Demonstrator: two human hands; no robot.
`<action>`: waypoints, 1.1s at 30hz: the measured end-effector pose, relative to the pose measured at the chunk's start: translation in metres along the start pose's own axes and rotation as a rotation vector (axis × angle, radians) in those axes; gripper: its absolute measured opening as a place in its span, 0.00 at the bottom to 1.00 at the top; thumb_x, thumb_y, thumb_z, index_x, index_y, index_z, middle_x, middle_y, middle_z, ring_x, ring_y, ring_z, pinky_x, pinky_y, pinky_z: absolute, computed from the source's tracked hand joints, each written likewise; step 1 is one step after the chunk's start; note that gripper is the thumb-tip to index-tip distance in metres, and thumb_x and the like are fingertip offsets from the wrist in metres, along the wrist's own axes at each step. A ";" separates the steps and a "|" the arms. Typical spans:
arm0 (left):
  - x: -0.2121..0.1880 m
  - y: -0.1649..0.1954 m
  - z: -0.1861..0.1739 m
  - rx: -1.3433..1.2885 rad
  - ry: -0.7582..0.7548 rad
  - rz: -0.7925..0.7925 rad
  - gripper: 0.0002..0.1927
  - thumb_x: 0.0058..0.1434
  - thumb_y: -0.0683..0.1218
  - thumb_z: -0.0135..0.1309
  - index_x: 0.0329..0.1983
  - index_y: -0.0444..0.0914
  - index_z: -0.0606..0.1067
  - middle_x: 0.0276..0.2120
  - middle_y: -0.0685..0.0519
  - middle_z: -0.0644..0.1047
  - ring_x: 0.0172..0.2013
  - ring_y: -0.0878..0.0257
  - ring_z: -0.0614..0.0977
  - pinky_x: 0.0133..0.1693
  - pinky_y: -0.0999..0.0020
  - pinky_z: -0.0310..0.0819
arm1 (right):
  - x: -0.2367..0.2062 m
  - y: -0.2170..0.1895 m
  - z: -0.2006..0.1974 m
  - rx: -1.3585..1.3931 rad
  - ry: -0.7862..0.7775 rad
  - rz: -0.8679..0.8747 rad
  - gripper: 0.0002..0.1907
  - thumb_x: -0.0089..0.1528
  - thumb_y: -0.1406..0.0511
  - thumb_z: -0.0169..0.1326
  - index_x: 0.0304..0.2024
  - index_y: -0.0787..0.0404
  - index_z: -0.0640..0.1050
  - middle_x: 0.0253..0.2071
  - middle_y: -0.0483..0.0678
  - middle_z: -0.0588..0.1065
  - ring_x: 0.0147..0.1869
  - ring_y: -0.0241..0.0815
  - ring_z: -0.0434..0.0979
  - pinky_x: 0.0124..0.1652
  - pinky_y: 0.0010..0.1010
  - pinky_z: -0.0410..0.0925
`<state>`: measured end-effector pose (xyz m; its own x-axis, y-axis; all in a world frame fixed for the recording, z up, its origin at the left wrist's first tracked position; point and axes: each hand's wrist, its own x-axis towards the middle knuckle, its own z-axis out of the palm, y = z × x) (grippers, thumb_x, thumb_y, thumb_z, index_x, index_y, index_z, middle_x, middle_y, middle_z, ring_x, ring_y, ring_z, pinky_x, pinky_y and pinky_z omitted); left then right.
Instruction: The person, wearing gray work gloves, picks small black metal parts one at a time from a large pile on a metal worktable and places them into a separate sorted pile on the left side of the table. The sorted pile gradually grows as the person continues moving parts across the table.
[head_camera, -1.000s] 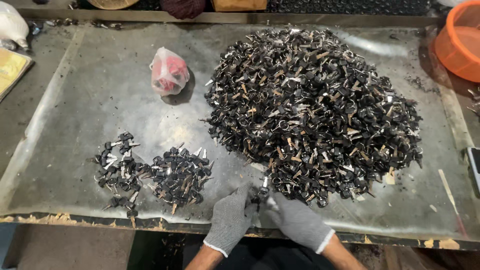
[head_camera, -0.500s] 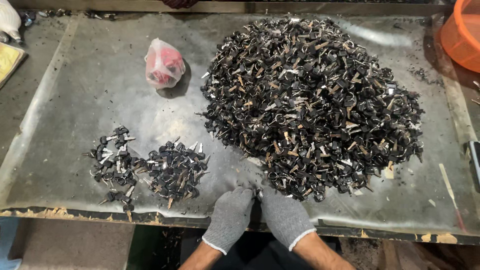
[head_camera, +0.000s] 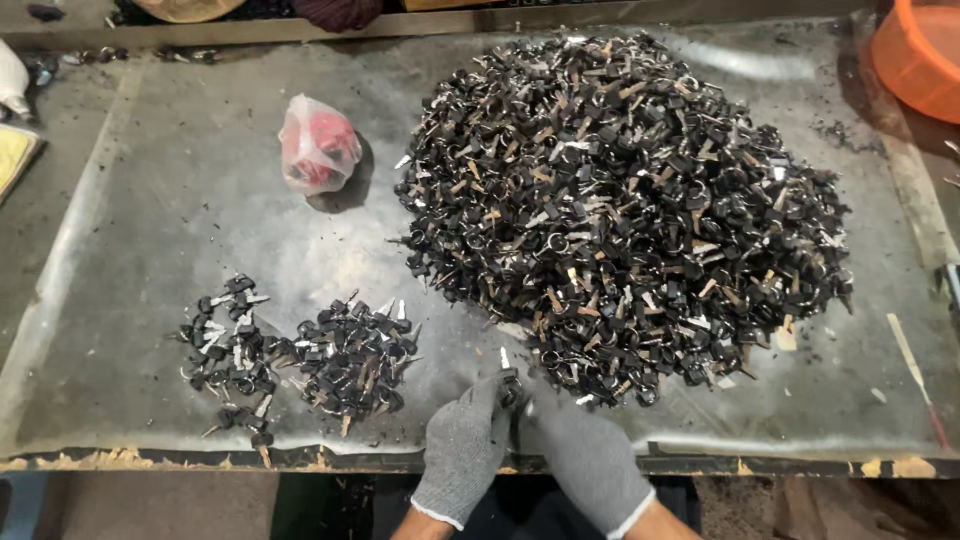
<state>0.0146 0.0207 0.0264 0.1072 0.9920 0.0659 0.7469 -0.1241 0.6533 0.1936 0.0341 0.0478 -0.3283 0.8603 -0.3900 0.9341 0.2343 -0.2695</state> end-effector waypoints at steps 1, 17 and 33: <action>-0.001 -0.001 0.001 0.021 0.028 0.065 0.23 0.51 0.39 0.58 0.53 0.37 0.75 0.41 0.45 0.80 0.33 0.47 0.81 0.36 0.52 0.74 | -0.001 0.000 0.004 -0.028 0.061 -0.044 0.24 0.62 0.69 0.50 0.61 0.63 0.67 0.38 0.57 0.79 0.32 0.50 0.85 0.25 0.36 0.78; -0.002 0.009 -0.009 -0.102 -0.005 -0.073 0.20 0.54 0.43 0.60 0.50 0.36 0.74 0.30 0.50 0.80 0.29 0.51 0.82 0.31 0.55 0.75 | 0.015 0.012 -0.013 0.401 -0.133 0.038 0.22 0.67 0.56 0.48 0.56 0.63 0.68 0.32 0.60 0.81 0.38 0.59 0.84 0.38 0.48 0.75; -0.014 0.006 0.002 -0.054 0.099 0.105 0.18 0.54 0.37 0.53 0.49 0.37 0.77 0.39 0.46 0.80 0.40 0.47 0.81 0.44 0.52 0.75 | -0.012 -0.007 0.022 -0.045 0.101 -0.080 0.20 0.63 0.68 0.49 0.57 0.68 0.68 0.43 0.58 0.78 0.34 0.52 0.85 0.26 0.41 0.78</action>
<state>0.0184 0.0062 0.0278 0.1153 0.9713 0.2082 0.6983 -0.2283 0.6784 0.1876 0.0126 0.0354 -0.3882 0.8787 -0.2780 0.9117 0.3220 -0.2552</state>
